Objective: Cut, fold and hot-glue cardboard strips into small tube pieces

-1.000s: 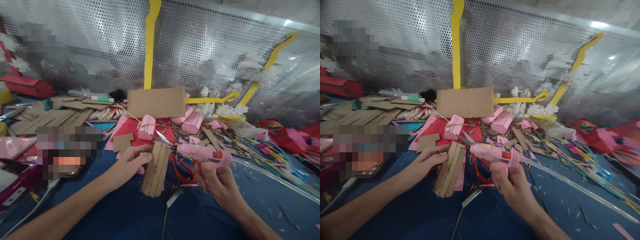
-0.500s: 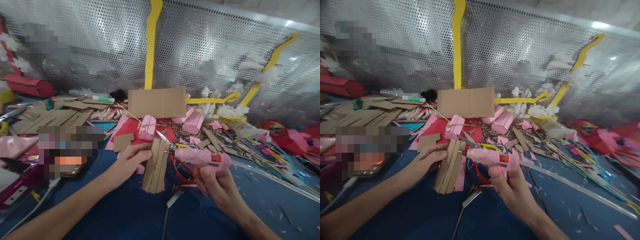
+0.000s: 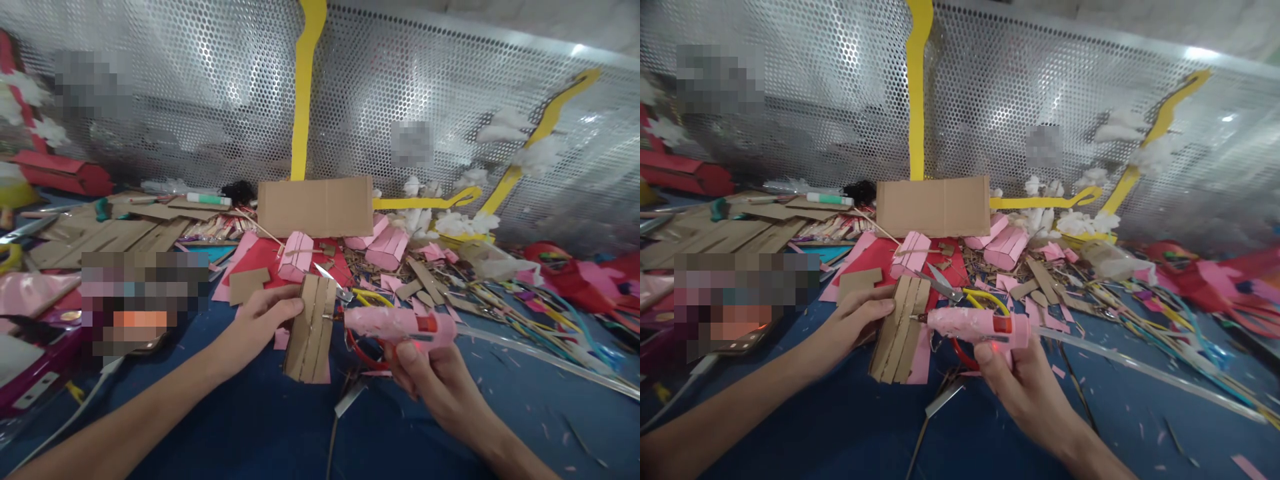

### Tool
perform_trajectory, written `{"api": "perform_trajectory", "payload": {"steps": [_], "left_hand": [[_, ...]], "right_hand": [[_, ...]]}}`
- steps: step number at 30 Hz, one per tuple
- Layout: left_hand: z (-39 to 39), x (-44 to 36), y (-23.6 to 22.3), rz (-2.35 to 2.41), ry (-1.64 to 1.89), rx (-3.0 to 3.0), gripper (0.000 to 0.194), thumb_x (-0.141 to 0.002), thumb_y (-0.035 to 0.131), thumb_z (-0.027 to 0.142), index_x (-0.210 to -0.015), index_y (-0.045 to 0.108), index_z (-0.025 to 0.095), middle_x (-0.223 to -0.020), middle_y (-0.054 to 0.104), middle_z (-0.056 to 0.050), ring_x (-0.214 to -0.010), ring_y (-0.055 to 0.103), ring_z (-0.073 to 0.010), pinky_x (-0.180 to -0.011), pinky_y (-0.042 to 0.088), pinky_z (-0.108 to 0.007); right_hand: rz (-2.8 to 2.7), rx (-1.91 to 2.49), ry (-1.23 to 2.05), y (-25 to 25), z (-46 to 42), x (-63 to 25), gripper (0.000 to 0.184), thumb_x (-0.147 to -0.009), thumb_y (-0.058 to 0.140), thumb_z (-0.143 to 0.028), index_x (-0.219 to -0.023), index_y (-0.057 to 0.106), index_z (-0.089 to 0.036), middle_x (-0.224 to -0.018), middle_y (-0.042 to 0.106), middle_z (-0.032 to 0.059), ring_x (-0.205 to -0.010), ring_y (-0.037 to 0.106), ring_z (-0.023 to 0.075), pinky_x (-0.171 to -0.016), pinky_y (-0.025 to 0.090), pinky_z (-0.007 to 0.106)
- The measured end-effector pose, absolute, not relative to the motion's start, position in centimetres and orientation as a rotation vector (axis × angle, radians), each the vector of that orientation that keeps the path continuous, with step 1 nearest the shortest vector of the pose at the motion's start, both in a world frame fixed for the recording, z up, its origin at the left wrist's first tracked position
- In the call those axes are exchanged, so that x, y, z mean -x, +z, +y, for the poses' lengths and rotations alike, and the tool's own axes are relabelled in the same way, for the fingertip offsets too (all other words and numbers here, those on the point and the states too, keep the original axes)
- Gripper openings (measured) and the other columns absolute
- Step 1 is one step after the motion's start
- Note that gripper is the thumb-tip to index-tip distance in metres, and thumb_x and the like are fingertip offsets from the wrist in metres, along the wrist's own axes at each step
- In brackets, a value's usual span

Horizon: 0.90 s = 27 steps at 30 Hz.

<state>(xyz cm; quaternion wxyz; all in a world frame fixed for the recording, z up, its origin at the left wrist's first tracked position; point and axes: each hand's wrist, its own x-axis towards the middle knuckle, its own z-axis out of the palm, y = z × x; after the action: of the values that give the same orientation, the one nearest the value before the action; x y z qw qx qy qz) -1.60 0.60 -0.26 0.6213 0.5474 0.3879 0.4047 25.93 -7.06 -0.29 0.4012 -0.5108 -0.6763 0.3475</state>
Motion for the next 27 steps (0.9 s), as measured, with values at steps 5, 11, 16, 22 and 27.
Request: {"api": "perform_trajectory", "payload": {"steps": [5,11,16,22,27], "left_hand": [[0.6,1.7,-0.2,0.916,0.976,-1.229,0.032,-0.088,0.073,0.046,-0.105,0.082,0.021,-0.09,0.076,-0.004,-0.091,0.068,-0.0238,-0.077,0.053,-0.028],[0.9,1.6,-0.5,0.95,0.991,-1.118,0.031,-0.086,0.074,0.047,-0.097,0.079,0.019,-0.085,0.072,-0.004,-0.083,0.068,-0.0234,-0.076,0.054,-0.032],[0.9,1.4,0.2,0.864,1.0,-1.11,0.029,-0.086,0.071,0.043,-0.096,0.078,0.017,-0.083,0.072,-0.004,-0.08,0.068,-0.0227,-0.077,0.055,-0.032],[0.9,1.2,0.6,0.828,1.013,-1.073,0.027,-0.087,0.067,0.041,-0.094,0.077,0.016,-0.079,0.072,-0.004,-0.074,0.066,-0.0208,-0.071,0.053,-0.03],[1.2,1.4,0.0,0.824,1.057,-1.045,0.028,-0.087,0.071,0.042,-0.095,0.078,0.016,-0.085,0.075,-0.005,-0.079,0.067,-0.0206,-0.074,0.055,-0.028]], "right_hand": [[-1.73,1.283,0.895,0.0,-7.1,-26.0,0.054,-0.105,0.046,-0.061,-0.068,0.05,-0.021,-0.055,0.045,-0.0038,-0.048,0.037,0.0102,-0.044,0.028,0.025],[-1.773,1.247,0.87,0.7,-7.3,-25.4,0.057,-0.104,0.047,-0.061,-0.063,0.049,-0.021,-0.053,0.044,-0.0032,-0.049,0.037,0.0107,-0.045,0.03,0.025],[-1.78,1.257,0.908,0.5,-7.4,-25.5,0.058,-0.103,0.047,-0.064,-0.064,0.048,-0.021,-0.056,0.043,-0.0032,-0.049,0.037,0.0107,-0.044,0.029,0.024],[-1.811,1.247,0.941,0.3,-7.6,-25.7,0.055,-0.104,0.047,-0.061,-0.066,0.047,-0.022,-0.058,0.042,-0.0038,-0.05,0.035,0.0106,-0.045,0.027,0.024],[-1.822,1.24,0.958,0.7,-7.5,-25.4,0.057,-0.103,0.046,-0.063,-0.063,0.044,-0.022,-0.056,0.04,-0.0042,-0.049,0.033,0.0106,-0.045,0.025,0.025]]}}
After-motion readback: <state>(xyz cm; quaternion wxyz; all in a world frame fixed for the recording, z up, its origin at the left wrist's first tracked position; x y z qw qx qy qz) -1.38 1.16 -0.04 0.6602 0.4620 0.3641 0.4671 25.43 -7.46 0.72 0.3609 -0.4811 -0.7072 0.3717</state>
